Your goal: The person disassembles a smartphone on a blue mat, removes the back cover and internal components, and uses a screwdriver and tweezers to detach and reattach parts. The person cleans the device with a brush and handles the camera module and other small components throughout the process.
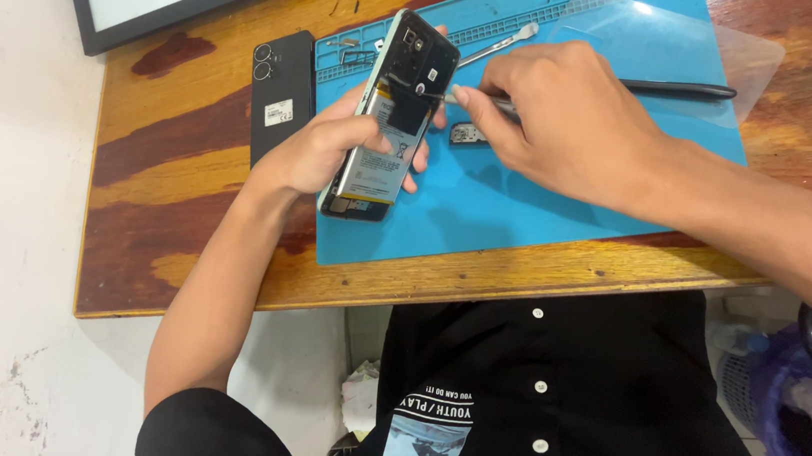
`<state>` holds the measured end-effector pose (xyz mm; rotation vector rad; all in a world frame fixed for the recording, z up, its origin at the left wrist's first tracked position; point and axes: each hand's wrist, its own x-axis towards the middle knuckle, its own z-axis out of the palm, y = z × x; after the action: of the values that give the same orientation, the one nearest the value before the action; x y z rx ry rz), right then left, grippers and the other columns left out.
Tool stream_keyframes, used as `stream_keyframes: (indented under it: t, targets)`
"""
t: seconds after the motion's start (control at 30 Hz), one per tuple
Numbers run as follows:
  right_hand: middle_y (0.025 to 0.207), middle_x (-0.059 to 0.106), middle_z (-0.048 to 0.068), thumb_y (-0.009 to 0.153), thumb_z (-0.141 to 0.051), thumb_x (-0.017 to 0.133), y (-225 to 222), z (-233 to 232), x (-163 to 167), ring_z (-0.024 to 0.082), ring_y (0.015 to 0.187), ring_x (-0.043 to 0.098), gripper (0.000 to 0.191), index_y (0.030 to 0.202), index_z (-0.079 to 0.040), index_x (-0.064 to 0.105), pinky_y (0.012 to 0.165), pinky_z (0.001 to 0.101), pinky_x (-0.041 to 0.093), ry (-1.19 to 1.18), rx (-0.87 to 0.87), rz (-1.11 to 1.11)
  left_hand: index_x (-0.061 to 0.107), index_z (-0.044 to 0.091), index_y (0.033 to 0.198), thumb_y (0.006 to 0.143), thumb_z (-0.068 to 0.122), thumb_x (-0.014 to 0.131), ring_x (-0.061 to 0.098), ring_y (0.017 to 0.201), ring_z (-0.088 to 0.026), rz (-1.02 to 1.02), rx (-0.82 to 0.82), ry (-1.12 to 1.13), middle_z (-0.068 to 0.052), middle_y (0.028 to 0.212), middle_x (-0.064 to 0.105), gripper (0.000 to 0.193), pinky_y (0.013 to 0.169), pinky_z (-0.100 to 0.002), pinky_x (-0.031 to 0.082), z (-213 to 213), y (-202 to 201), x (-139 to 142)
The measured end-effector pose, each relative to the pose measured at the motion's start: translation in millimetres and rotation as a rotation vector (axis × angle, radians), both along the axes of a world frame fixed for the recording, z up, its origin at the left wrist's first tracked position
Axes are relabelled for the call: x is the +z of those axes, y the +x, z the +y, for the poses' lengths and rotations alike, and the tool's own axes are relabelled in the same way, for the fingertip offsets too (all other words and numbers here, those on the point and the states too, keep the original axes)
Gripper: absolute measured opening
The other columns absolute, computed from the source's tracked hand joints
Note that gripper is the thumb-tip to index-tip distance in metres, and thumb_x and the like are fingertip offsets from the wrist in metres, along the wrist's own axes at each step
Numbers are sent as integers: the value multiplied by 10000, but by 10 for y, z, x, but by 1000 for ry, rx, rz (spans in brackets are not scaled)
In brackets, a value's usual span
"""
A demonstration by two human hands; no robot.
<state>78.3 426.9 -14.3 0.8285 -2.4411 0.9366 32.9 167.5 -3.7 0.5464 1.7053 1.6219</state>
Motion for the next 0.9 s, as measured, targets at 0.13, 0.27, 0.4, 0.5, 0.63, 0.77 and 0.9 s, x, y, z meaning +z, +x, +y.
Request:
stream_keyframes:
  t: [0.13,0.27,0.4,0.5,0.63,0.77,0.9]
  targets:
    - [707,654,194,1025,-208,717,28,-4,-64,391,651,644,359,762,30,660,594,475,517,59,-76,41,359,26,1545,797,73,483,641,984,-248,12,-9,-15,-180,1286,559,759,826,-448,626,51,10,8]
    - [778,652,181,1001,-215,735,107,-69,-78,388,625,641,299,845,33,672,558,460,520,50,-109,83,339,40,1556,796,77,476,640,978,-246,25,-13,-27,-187,1298,562,773,823,-444,626,60,6,22]
    - [928,643,170,942,-174,732,106,-44,-17,382,647,652,237,987,55,690,536,451,521,123,-50,112,393,-7,1512,813,84,478,652,995,-256,20,-24,-21,-207,1291,582,711,837,-448,633,55,-24,-5]
    - [990,598,216,843,-257,780,95,32,20,392,623,632,431,1086,83,675,520,468,511,101,-4,108,392,-3,1503,794,85,480,638,985,-246,1,-16,-12,-188,1286,573,720,821,-445,627,53,-37,-40]
    - [997,575,178,980,-318,762,106,31,17,356,658,644,341,974,-7,623,600,450,546,159,-102,28,439,-43,1483,840,80,487,646,1026,-270,-1,-52,-4,-214,1229,577,656,868,-466,630,61,-44,-44]
    - [1066,555,197,942,-203,773,104,23,40,375,671,647,325,1049,47,595,576,451,546,121,-72,32,416,6,1488,793,94,479,640,995,-254,0,-34,-2,-176,1273,569,703,831,-451,626,60,-26,-22]
    - [1123,530,254,790,-272,810,137,36,70,397,634,627,617,1199,134,589,518,461,522,71,3,-19,394,22,1506,791,100,487,641,990,-260,-44,-29,33,-181,1273,567,725,846,-455,622,25,-22,-38]
